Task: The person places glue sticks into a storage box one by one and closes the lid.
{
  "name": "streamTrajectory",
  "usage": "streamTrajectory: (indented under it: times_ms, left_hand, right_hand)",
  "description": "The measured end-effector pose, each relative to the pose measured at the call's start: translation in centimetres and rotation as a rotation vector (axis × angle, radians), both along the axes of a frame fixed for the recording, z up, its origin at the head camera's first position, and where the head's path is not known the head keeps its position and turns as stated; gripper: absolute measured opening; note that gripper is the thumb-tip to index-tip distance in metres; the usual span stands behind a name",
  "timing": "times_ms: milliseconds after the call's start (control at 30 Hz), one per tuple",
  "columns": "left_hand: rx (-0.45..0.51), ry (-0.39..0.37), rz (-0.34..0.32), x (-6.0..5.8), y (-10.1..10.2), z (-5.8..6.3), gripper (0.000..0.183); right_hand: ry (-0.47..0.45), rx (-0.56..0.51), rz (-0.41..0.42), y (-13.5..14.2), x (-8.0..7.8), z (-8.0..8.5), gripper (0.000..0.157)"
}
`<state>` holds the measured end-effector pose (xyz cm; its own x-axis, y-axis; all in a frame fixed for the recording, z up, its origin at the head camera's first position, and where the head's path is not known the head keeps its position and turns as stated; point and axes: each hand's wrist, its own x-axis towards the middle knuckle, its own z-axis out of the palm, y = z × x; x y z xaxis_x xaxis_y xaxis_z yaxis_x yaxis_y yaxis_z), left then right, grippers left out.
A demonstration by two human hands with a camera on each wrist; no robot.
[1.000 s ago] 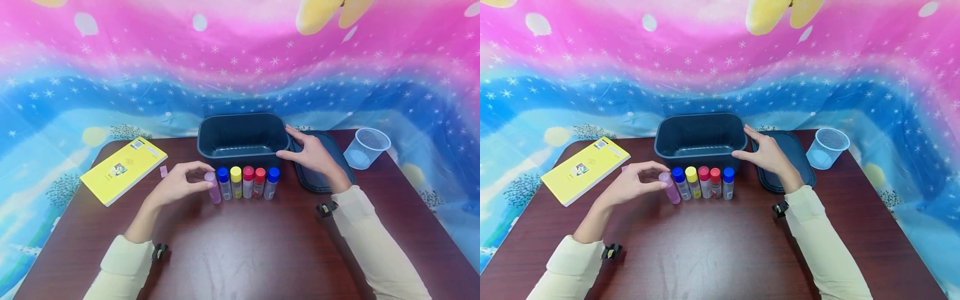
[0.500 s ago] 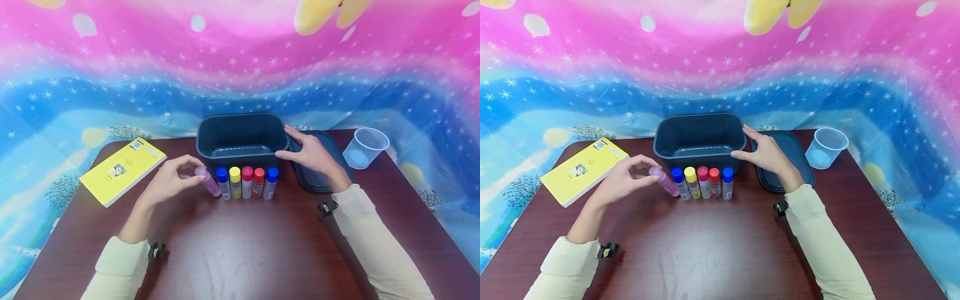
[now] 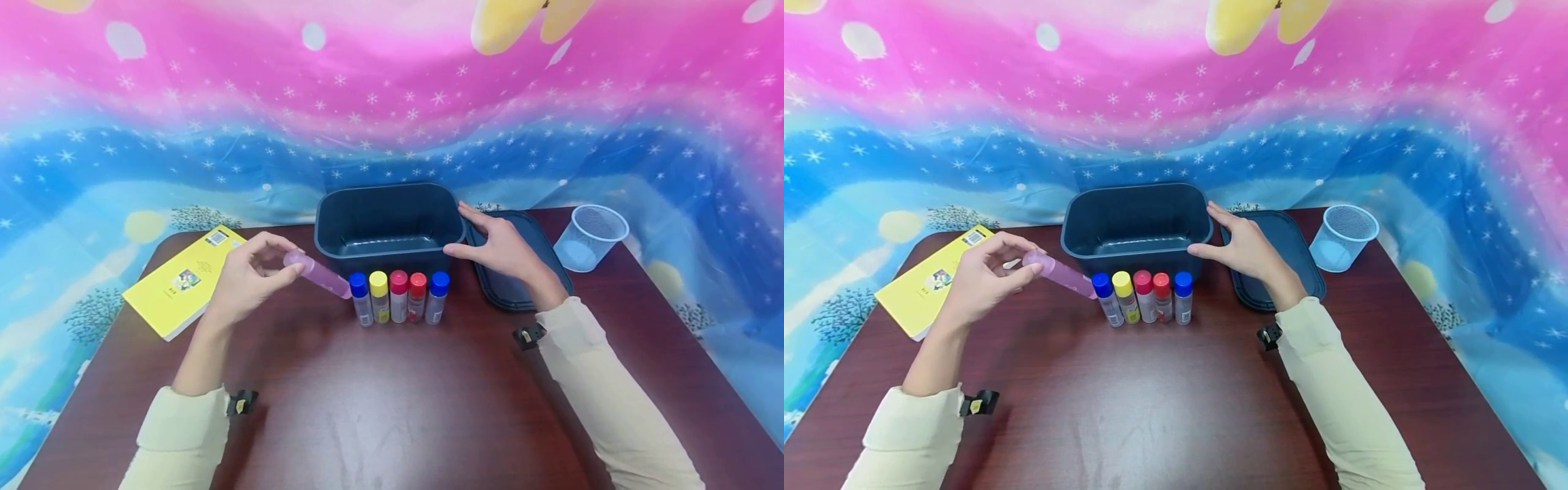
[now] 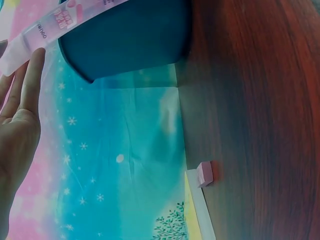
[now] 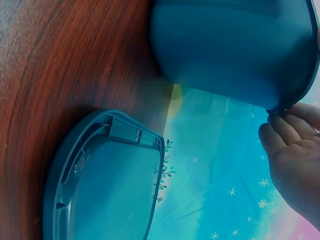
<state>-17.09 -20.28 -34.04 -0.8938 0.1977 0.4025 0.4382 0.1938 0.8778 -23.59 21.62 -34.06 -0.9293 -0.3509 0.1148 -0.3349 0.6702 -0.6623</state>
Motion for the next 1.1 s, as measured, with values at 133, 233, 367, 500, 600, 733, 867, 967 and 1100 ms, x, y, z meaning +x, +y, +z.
streamTrajectory:
  times_ms: [133,233,367,500,600,733,867,967,1100]
  left_hand:
    - [0.034,0.014,0.031,0.0,0.0,0.1,0.024]
    - [0.068,0.019,0.037,-0.2,0.0,0.2,0.023]
    - [0.137,0.030,0.031,-0.5,0.3,0.2,0.022]
    - [0.195,0.035,0.013,-0.8,0.5,0.0,0.023]
    - [0.237,0.031,-0.003,-0.9,0.6,0.0,0.022]
    - [0.347,0.023,-0.046,-1.1,0.8,0.4,0.018]
    - [0.493,0.022,-0.109,-1.6,1.2,1.1,0.016]
    - [0.569,0.019,-0.132,-1.9,1.6,1.5,0.016]
    - [0.589,0.019,-0.120,-2.3,2.5,1.9,0.019]
  right_hand:
    - [-0.002,-0.003,-0.002,0.0,0.0,-0.1,0.089]
    - [-0.002,-0.001,-0.003,0.0,0.0,-0.1,0.089]
    - [-0.003,0.000,-0.002,-0.1,0.0,0.0,0.089]
    - [-0.003,-0.001,-0.004,-0.1,0.1,-0.1,0.089]
    - [-0.005,-0.003,-0.004,0.0,0.1,-0.1,0.089]
    - [-0.003,-0.009,-0.001,0.0,0.1,0.0,0.089]
    - [-0.008,-0.011,0.002,-0.1,0.0,0.1,0.089]
    - [-0.011,-0.009,0.000,0.0,0.0,0.0,0.089]
    - [-0.010,-0.012,-0.004,0.1,0.0,-0.2,0.088]
